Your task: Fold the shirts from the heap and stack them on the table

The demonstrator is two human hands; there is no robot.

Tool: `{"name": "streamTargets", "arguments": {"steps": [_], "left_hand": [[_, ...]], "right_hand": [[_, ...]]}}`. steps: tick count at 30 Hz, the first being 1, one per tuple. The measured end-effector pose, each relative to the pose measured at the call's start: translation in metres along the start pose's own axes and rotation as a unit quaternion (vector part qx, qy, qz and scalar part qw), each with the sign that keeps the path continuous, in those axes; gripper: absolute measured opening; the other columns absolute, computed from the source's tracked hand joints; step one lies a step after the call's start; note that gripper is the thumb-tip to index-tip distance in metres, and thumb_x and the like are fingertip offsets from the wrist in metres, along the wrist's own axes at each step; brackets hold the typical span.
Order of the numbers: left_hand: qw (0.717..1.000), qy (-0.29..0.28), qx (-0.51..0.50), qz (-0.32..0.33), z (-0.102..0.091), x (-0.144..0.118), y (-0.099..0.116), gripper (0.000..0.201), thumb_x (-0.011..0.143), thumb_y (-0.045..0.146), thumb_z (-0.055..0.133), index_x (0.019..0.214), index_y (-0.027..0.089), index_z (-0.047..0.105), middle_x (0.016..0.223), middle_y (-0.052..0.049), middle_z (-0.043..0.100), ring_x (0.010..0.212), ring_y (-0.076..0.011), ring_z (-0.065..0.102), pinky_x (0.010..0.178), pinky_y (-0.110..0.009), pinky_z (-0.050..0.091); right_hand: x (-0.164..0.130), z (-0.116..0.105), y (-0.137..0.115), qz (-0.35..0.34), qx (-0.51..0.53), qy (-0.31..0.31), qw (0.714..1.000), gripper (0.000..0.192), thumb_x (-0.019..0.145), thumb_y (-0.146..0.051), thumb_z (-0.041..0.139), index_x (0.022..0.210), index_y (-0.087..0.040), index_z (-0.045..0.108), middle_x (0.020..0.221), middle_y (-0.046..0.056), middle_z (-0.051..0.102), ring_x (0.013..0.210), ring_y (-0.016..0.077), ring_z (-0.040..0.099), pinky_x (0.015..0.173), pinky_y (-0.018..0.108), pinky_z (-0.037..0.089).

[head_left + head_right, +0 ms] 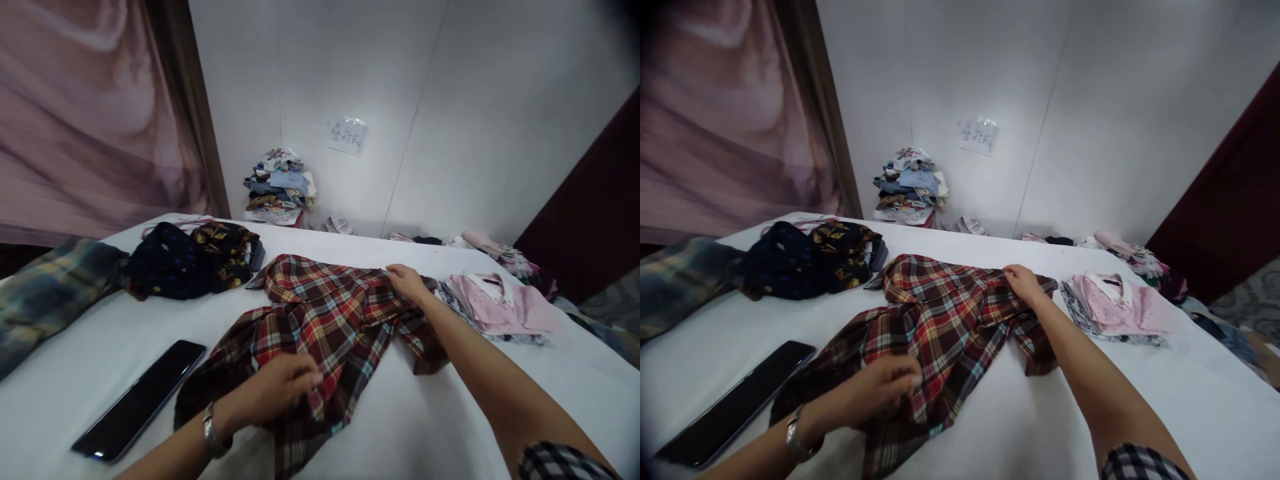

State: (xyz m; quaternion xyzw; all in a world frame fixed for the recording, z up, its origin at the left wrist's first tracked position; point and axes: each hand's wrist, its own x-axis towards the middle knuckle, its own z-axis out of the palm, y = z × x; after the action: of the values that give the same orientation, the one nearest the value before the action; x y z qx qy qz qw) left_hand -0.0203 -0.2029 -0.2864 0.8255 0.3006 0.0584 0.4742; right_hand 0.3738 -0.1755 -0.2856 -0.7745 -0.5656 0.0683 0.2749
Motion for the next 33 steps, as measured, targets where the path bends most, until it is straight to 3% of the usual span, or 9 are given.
{"name": "streamTargets", "arguments": {"steps": [2, 5, 10, 14, 17, 21, 25, 27, 33], "left_hand": [[0.988, 0.136, 0.069, -0.021, -0.025, 0.014, -0.009, 0.029, 0.09, 0.042, 0.044, 0.08, 0.023, 0.063, 0.073, -0.001, 0.065, 0.07, -0.0181, 0.059, 0.065, -0.03, 0.043], [0.925, 0.28, 0.248, -0.067, -0.056, 0.025, -0.036, 0.021, 0.089, 0.034, 0.048, 0.089, 0.021, 0.065, 0.093, -0.008, 0.068, 0.091, -0.0237, 0.062, 0.081, -0.034, 0.045], [0.883, 0.244, 0.361, -0.175, -0.063, 0.023, -0.075, 0.029, 0.089, 0.031, 0.051, 0.112, 0.016, 0.061, 0.115, -0.014, 0.065, 0.11, -0.0286, 0.059, 0.089, -0.038, 0.047], [0.88, 0.209, 0.378, -0.2, -0.058, 0.022, -0.084, 0.033, 0.09, 0.032, 0.051, 0.117, 0.016, 0.061, 0.112, -0.013, 0.067, 0.11, -0.0285, 0.059, 0.091, -0.038, 0.047], [0.881, 0.202, 0.378, -0.203, -0.063, 0.026, -0.084, 0.032, 0.089, 0.033, 0.052, 0.113, 0.015, 0.063, 0.111, -0.014, 0.066, 0.109, -0.0289, 0.059, 0.09, -0.038, 0.048], [0.889, 0.183, 0.372, -0.194, -0.07, 0.031, -0.084, 0.031, 0.086, 0.03, 0.053, 0.111, 0.014, 0.064, 0.111, -0.015, 0.065, 0.108, -0.0305, 0.061, 0.086, -0.039, 0.049], [0.914, 0.171, 0.312, -0.196, -0.072, 0.037, -0.083, 0.031, 0.085, 0.026, 0.05, 0.108, 0.013, 0.066, 0.113, -0.017, 0.067, 0.104, -0.031, 0.065, 0.086, -0.04, 0.05], [0.928, 0.173, 0.275, -0.185, -0.069, 0.04, -0.08, 0.031, 0.085, 0.025, 0.049, 0.109, 0.015, 0.066, 0.114, -0.015, 0.069, 0.105, -0.0288, 0.065, 0.088, -0.037, 0.049], [0.966, 0.212, 0.123, -0.084, -0.047, 0.04, -0.061, 0.03, 0.081, 0.024, 0.053, 0.106, 0.021, 0.069, 0.107, -0.006, 0.074, 0.095, -0.0232, 0.067, 0.085, -0.032, 0.049]], "right_hand": [[0.028, 0.022, -0.028, -0.035, -0.008, -0.043, 0.998, 0.034, 0.091, -0.028, 0.051, 0.118, -0.018, 0.069, 0.128, 0.009, 0.066, 0.122, 0.0226, 0.058, 0.108, 0.033, 0.039], [0.059, 0.064, -0.074, -0.066, 0.009, -0.127, 0.99, 0.048, 0.09, -0.044, 0.057, 0.128, -0.015, 0.063, 0.138, 0.011, 0.059, 0.13, 0.0269, 0.052, 0.111, 0.037, 0.035], [0.066, 0.148, -0.15, -0.124, 0.059, -0.245, 0.96, 0.069, 0.078, -0.061, 0.067, 0.132, -0.019, 0.059, 0.141, 0.011, 0.055, 0.131, 0.033, 0.048, 0.109, 0.042, 0.036], [0.052, 0.191, -0.183, -0.114, 0.1, -0.2, 0.968, 0.025, 0.076, -0.037, 0.073, 0.092, -0.018, 0.072, 0.119, 0.013, 0.065, 0.121, 0.031, 0.053, 0.104, 0.043, 0.038], [0.052, 0.178, -0.173, -0.097, 0.171, -0.159, 0.968, 0.024, 0.088, -0.039, 0.054, 0.084, -0.019, 0.066, 0.102, 0.01, 0.07, 0.105, 0.0239, 0.06, 0.094, 0.039, 0.045], [0.055, 0.107, -0.123, -0.069, 0.328, -0.06, 0.94, 0.044, 0.096, -0.051, 0.025, 0.097, -0.024, 0.059, 0.119, 0.009, 0.067, 0.109, 0.0203, 0.062, 0.088, 0.037, 0.05], [0.039, 0.062, -0.096, -0.021, 0.421, -0.06, 0.905, 0.038, 0.085, -0.061, 0.052, 0.089, -0.024, 0.062, 0.111, 0.009, 0.071, 0.104, 0.024, 0.064, 0.088, 0.042, 0.049], [0.026, 0.073, -0.107, -0.015, 0.402, -0.093, 0.911, 0.041, 0.076, -0.061, 0.064, 0.087, -0.022, 0.067, 0.103, 0.009, 0.072, 0.102, 0.0257, 0.064, 0.091, 0.043, 0.048], [0.004, 0.16, -0.177, -0.059, 0.19, -0.158, 0.967, 0.044, 0.064, -0.05, 0.08, 0.095, -0.021, 0.073, 0.111, 0.011, 0.071, 0.112, 0.0309, 0.06, 0.101, 0.044, 0.04]]}}
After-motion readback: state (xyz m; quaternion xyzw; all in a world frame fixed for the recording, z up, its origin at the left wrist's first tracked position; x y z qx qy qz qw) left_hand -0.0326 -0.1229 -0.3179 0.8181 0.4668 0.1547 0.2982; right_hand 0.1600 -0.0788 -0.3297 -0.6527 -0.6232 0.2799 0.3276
